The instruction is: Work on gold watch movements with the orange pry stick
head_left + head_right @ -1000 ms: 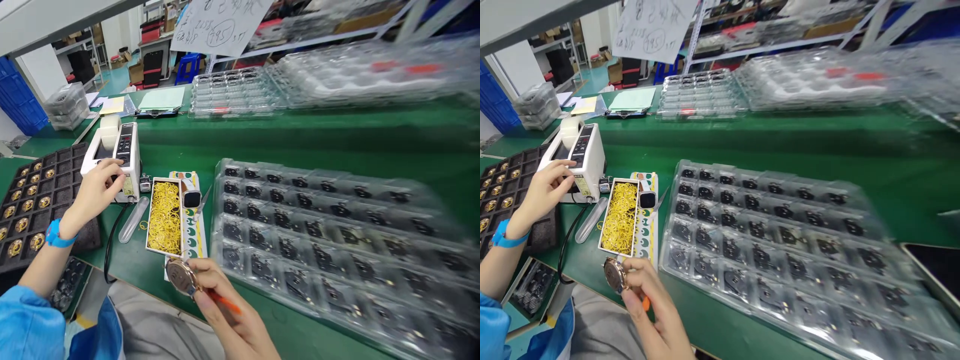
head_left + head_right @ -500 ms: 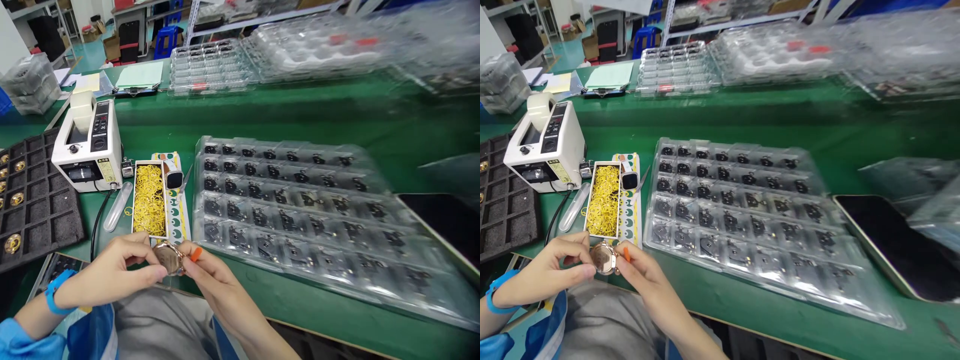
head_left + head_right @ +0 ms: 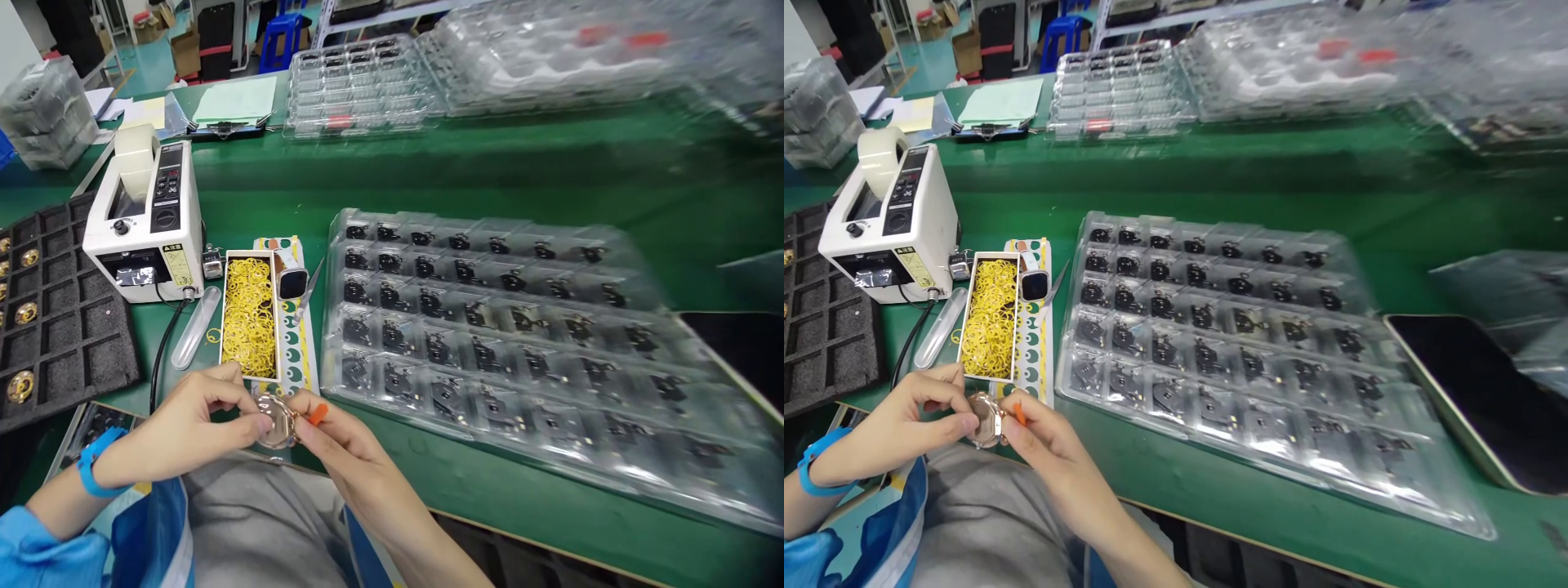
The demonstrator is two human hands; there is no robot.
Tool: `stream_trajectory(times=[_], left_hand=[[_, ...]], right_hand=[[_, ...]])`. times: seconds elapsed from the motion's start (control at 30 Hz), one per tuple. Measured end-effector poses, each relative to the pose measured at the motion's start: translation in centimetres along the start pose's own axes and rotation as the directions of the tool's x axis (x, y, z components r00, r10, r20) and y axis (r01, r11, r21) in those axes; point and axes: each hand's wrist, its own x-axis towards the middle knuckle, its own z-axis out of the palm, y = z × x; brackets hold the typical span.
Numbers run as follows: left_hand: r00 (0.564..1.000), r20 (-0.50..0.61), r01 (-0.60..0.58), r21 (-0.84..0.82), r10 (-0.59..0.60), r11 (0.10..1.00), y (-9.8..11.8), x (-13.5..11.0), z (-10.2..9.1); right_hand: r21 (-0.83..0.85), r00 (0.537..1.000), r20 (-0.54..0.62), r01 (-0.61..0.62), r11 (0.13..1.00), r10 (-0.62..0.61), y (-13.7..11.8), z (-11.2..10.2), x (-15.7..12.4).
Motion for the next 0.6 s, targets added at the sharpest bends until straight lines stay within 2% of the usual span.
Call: stream_trajectory(times=[0.37, 0.5, 0.6], left_hand=[[0.994, -0.072, -0.070, 0.087, 0.077, 0.994, -1.1, 0.0, 0.6], [0.982, -0.156, -0.067, 0.219, 0.102, 0.973, -0.8, -0.3, 1.2], [0.967, -0.231, -0.015, 0.363, 0.105, 0.932, -0.4, -0.9, 1.1]], right_hand=[[-0.030, 1.000, -0.027, 0.005, 1.000, -0.006, 0.0, 0.1, 0.2], [-0.072, 0.999, -0.054, 0.001, 0.997, -0.005, -0.7, 0.6, 0.0], [-0.108, 0.996, -0.091, 0.002, 0.994, -0.012, -1.1, 0.8, -0.3]])
